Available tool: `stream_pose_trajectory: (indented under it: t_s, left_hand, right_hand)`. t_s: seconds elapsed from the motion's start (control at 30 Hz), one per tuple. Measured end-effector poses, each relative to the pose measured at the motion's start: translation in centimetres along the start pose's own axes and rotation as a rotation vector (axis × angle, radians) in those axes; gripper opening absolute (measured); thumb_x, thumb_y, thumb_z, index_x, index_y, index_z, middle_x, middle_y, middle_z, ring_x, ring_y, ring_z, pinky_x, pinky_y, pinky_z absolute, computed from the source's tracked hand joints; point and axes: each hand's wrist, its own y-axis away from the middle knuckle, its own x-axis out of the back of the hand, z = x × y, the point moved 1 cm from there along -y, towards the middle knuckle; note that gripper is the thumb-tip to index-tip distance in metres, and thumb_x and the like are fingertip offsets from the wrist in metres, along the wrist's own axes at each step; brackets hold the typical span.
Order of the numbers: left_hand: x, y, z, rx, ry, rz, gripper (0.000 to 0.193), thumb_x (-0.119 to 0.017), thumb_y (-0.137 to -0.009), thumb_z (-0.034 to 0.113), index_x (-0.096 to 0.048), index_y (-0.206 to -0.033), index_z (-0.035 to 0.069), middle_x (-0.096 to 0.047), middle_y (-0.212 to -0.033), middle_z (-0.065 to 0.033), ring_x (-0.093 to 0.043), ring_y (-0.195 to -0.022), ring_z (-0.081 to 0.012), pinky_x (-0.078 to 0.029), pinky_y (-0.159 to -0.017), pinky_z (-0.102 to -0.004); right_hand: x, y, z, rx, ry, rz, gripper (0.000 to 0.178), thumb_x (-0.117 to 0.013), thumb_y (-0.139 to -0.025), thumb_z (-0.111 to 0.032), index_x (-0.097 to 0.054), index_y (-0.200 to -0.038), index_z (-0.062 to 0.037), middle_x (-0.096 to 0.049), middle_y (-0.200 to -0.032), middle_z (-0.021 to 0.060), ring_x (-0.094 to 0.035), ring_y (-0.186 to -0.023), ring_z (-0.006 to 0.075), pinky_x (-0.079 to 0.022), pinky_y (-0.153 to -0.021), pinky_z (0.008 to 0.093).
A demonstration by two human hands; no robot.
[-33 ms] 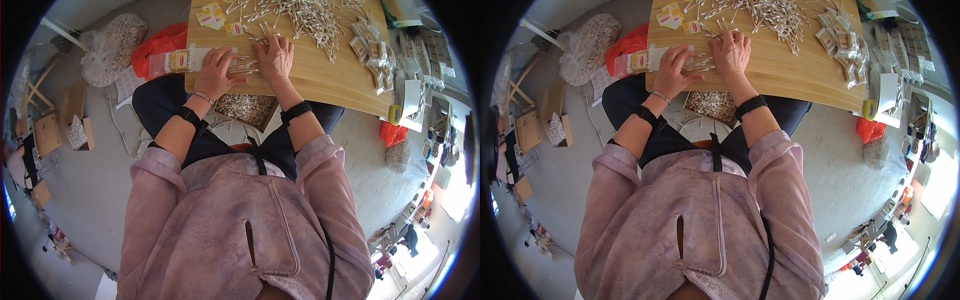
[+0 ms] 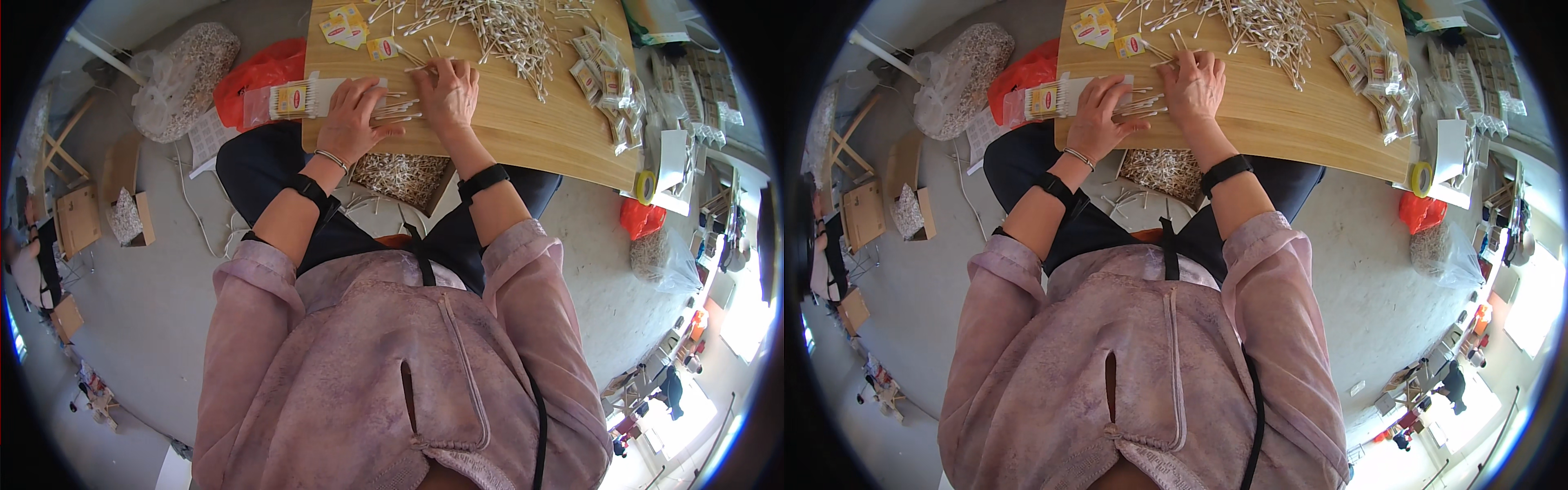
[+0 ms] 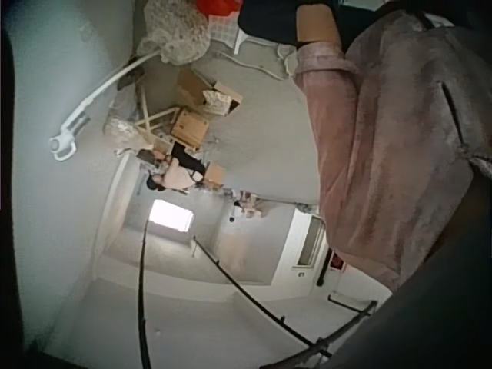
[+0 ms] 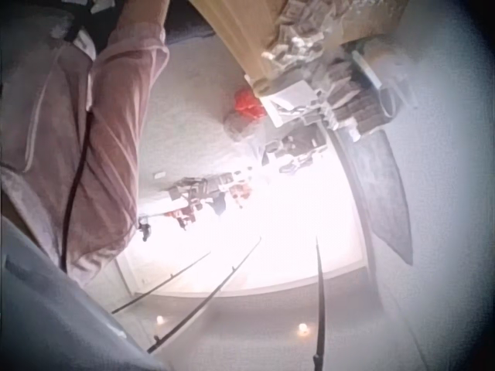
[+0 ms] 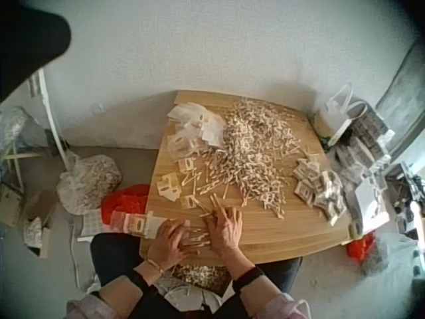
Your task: Packing cotton swabs into plastic sleeves and sealing them with stickers.
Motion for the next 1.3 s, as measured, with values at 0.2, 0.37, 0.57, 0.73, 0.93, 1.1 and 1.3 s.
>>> stream_pose_trajectory:
  t_s: [0.2, 0.37, 0.57, 0.73, 0.93, 1.1, 1.3]
  left_hand:
    - [-0.2, 0.0, 0.1, -0.009, -0.033, 0.002, 0.065, -0.070, -0.068, 0.054, -0.055, -0.113, 0.009, -0.049, -0.121, -0.0074, -0.046, -0.116, -0.0276, -0.033, -0.107, -0.0444]
    - [-0.1, 0.0, 0.0, -0.001, -0.021, -0.007, 0.065, -0.072, -0.068, 0.052, -0.055, -0.113, 0.008, -0.049, -0.121, -0.0073, -0.045, -0.117, -0.0295, -0.034, -0.105, -0.0441]
    - [-0.3, -0.1, 0.1, 0.023, 0.011, 0.016, 0.065, -0.075, -0.065, 0.049, -0.055, -0.113, 0.009, -0.049, -0.121, -0.0069, -0.044, -0.116, -0.0314, -0.038, -0.102, -0.0432]
    - [-0.4, 0.0, -0.1, 0.035, 0.038, 0.005, 0.064, -0.074, -0.066, 0.050, -0.055, -0.112, 0.009, -0.049, -0.122, -0.0072, -0.044, -0.116, -0.0322, -0.036, -0.104, -0.0441]
    - [-0.4, 0.0, -0.2, -0.018, 0.002, 0.010, 0.061, -0.074, -0.066, 0.048, -0.056, -0.108, 0.008, -0.050, -0.119, -0.0070, -0.046, -0.115, -0.0289, -0.035, -0.105, -0.0451]
    - [-0.4, 0.0, -0.3, -0.035, -0.008, 0.015, 0.062, -0.074, -0.066, 0.048, -0.056, -0.109, 0.007, -0.052, -0.119, -0.0067, -0.046, -0.116, -0.0278, -0.034, -0.105, -0.0441]
    - [-0.1, -0.2, 0.2, 0.033, 0.045, 0.050, 0.071, -0.072, -0.068, 0.050, -0.052, -0.121, 0.007, -0.052, -0.122, -0.0069, -0.044, -0.119, -0.0280, -0.035, -0.105, -0.0417]
  right_hand:
    - [0.5, -0.6, 0.6, 0.042, 0.005, -0.079, 0.014, -0.068, -0.078, -0.022, -0.066, -0.089, -0.0132, -0.055, -0.099, 0.0068, -0.048, -0.100, 0.0293, -0.041, -0.084, 0.0401]
    - [1.3, -0.8, 2.0, 0.255, -0.015, -0.124, 0.011, -0.068, -0.076, -0.016, -0.065, -0.086, -0.0139, -0.056, -0.098, 0.0035, -0.049, -0.100, 0.0276, -0.042, -0.082, 0.0393]
    - [1.7, 0.6, 0.7, 0.442, -0.058, -0.247, 0.011, -0.068, -0.074, -0.014, -0.064, -0.084, -0.0141, -0.059, -0.095, 0.0017, -0.051, -0.096, 0.0259, -0.041, -0.082, 0.0389]
    - [2.3, 0.7, 1.2, 0.268, -0.019, -0.160, 0.012, -0.066, -0.075, -0.013, -0.064, -0.087, -0.0138, -0.059, -0.095, 0.0020, -0.051, -0.096, 0.0262, -0.040, -0.084, 0.0402]
    - [2.3, 0.0, 2.9, 0.049, 0.086, 0.061, 0.018, -0.066, -0.078, -0.017, -0.068, -0.096, -0.0163, -0.059, -0.094, 0.0039, -0.049, -0.101, 0.0273, -0.039, -0.086, 0.0412]
    - [1.1, 0.5, 0.4, 0.176, -0.025, -0.081, 0.011, -0.067, -0.077, -0.021, -0.070, -0.086, -0.0145, -0.058, -0.094, 0.0040, -0.050, -0.097, 0.0271, -0.040, -0.084, 0.0413]
    - [0.1, 1.5, -0.8, 0.213, -0.050, -0.139, 0.011, -0.066, -0.075, -0.019, -0.070, -0.085, -0.0157, -0.058, -0.090, 0.0025, -0.051, -0.094, 0.0263, -0.040, -0.082, 0.0411]
